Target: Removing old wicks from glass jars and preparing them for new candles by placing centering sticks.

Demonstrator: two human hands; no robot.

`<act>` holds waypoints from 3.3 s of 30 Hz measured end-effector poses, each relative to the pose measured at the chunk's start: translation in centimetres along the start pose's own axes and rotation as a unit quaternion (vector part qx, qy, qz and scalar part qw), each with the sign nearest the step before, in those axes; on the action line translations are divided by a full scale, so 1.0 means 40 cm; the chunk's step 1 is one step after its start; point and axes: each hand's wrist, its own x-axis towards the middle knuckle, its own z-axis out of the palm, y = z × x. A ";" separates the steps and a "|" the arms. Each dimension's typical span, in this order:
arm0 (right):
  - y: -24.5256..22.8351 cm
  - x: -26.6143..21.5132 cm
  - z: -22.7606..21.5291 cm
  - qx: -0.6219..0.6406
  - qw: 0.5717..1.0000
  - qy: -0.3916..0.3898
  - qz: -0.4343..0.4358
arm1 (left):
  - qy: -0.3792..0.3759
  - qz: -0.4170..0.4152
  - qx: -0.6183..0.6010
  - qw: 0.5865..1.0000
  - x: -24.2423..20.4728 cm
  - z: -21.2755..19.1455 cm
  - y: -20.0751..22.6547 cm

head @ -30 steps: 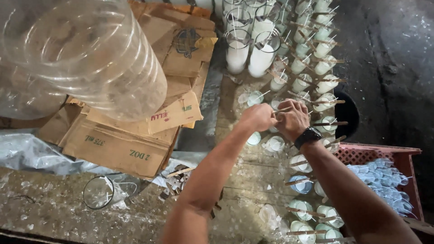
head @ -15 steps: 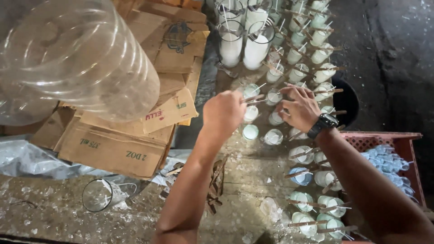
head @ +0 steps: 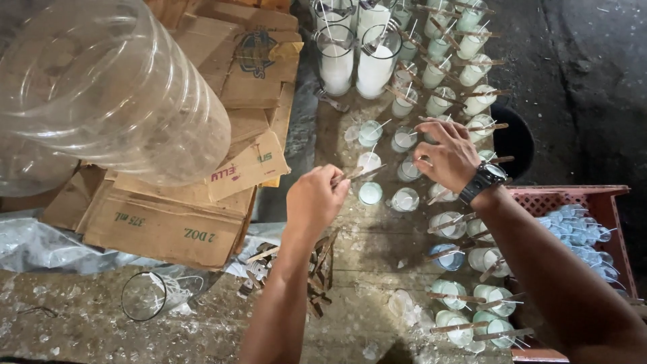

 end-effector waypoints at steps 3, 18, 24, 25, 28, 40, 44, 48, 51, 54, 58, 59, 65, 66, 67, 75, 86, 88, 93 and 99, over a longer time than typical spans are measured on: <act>0.005 -0.006 0.007 0.006 1.000 -0.016 0.006 | -0.003 0.000 -0.039 0.999 -0.014 0.005 -0.006; 0.006 -0.022 0.039 -0.009 1.000 -0.017 -0.005 | -0.010 -0.024 -0.070 0.997 -0.040 0.030 -0.035; -0.038 -0.005 -0.062 0.009 0.999 0.049 0.021 | -0.031 -0.021 -0.237 0.971 -0.046 0.061 -0.105; -0.034 -0.031 -0.045 0.011 0.999 0.046 0.021 | -0.033 -0.025 -0.237 0.971 -0.063 0.065 -0.108; -0.040 -0.091 -0.012 0.024 0.999 0.042 0.024 | -0.073 0.025 -0.411 0.908 -0.102 0.082 -0.111; -0.153 -0.115 -0.056 0.066 0.994 -0.084 0.040 | -0.170 0.099 -0.763 0.616 -0.197 0.250 -0.111; -0.151 -0.118 -0.114 0.103 0.994 -0.009 0.035 | -0.209 0.009 -0.357 0.910 -0.243 0.092 -0.089; -0.094 -0.151 -0.142 0.110 0.987 0.003 0.121 | -0.007 0.075 0.063 0.995 -0.294 0.033 -0.105; -0.071 -0.135 -0.137 0.076 0.992 0.035 0.096 | 0.073 0.136 0.044 0.987 -0.253 0.042 -0.047; -0.063 -0.110 -0.137 0.069 0.992 0.046 0.094 | 0.042 0.068 0.033 0.996 -0.138 0.105 -0.028; -0.058 -0.109 -0.124 0.047 0.992 0.045 0.107 | 0.001 -0.010 -0.010 1.000 -0.007 0.140 -0.010; -0.055 -0.115 -0.109 0.014 0.994 0.042 0.098 | -0.027 -0.003 0.003 1.000 0.013 0.156 -0.010; -0.134 -0.147 -0.060 -0.096 0.985 -0.137 0.036 | -0.118 -0.033 0.088 0.989 0.057 0.208 -0.019; -0.143 -0.145 -0.047 -0.100 0.977 -0.190 0.017 | -0.125 -0.037 0.085 0.988 0.055 0.198 -0.016; -0.143 -0.141 -0.030 -0.101 0.977 -0.186 0.017 | -0.123 -0.035 0.087 0.988 0.056 0.212 -0.042; -0.156 -0.134 0.078 -0.091 0.996 0.016 0.005 | 0.108 -0.048 0.048 0.992 0.141 0.216 -0.157; -0.163 -0.108 0.070 -0.062 0.998 -0.018 0.005 | 0.068 0.091 0.075 0.991 0.131 0.177 -0.095; -0.162 -0.091 0.058 -0.073 0.997 -0.022 -0.002 | 0.090 0.135 0.131 0.978 0.130 0.181 -0.077; -0.156 -0.042 -0.020 -0.056 0.985 -0.160 0.024 | 0.092 0.191 0.187 0.959 0.151 0.191 -0.067; -0.151 -0.013 -0.001 -0.149 0.969 -0.198 -0.004 | -0.057 0.127 0.209 0.968 0.170 0.157 -0.027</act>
